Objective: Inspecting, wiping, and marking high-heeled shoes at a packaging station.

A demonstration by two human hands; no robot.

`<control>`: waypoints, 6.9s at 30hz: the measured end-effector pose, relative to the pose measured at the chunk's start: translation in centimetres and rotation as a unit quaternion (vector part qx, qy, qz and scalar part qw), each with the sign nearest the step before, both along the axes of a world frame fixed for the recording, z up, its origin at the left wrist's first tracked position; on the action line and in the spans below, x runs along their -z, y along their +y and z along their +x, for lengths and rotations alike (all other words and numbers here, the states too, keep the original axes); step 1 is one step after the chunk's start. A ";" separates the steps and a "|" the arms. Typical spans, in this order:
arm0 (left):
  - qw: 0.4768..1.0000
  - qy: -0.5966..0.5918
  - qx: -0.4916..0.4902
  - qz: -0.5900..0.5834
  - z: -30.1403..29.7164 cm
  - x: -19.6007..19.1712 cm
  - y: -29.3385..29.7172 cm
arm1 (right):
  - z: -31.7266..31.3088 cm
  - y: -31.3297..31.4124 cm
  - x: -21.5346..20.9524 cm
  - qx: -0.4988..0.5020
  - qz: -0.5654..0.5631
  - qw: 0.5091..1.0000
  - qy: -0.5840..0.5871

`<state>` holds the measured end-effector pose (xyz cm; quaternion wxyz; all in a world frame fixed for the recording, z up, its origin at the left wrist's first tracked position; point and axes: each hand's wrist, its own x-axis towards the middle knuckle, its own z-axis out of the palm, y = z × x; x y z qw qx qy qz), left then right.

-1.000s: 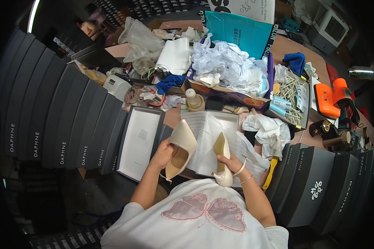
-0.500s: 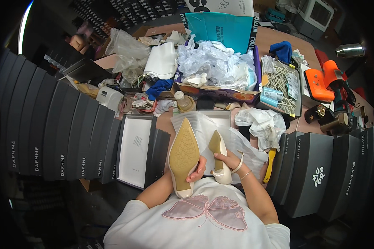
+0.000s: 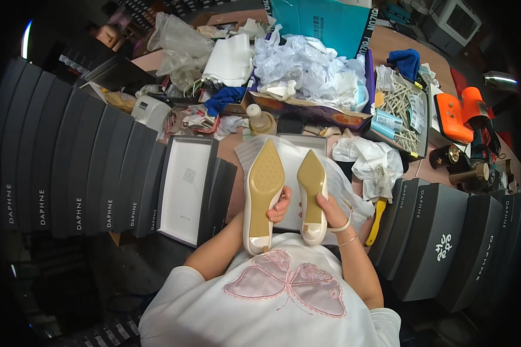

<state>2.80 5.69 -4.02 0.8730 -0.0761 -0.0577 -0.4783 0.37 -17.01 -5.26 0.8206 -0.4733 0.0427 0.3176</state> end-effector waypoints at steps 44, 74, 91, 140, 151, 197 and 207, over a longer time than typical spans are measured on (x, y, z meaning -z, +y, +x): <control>0.689 -0.169 -0.217 0.670 -1.1 -1.3 -2.7 | -2.5 -2.8 -6.1 0.098 -0.313 0.913 -0.240; 0.849 -0.213 -0.018 0.484 1.4 -8.2 0.4 | -0.9 3.9 -9.8 0.091 -0.089 0.980 -0.153; 0.807 -0.342 -0.043 0.479 2.0 -3.0 4.2 | 23.5 14.9 -15.0 -0.075 -0.319 0.822 -0.467; 0.833 -0.223 -0.037 0.505 -0.7 -9.3 -5.4 | 2.3 -0.2 -12.1 0.244 -0.029 0.960 -0.132; 0.808 -0.174 -0.080 0.557 -0.8 -9.5 -5.6 | 8.3 -10.6 -17.1 0.453 0.119 0.863 -0.192; 0.811 -0.187 -0.122 0.541 -0.5 -10.0 -2.6 | -6.8 -0.3 -12.8 0.215 -0.224 0.905 -0.293; 0.814 -0.189 -0.114 0.537 -0.6 -9.5 -2.6 | -6.7 -0.4 -12.5 0.242 -0.204 0.909 -0.270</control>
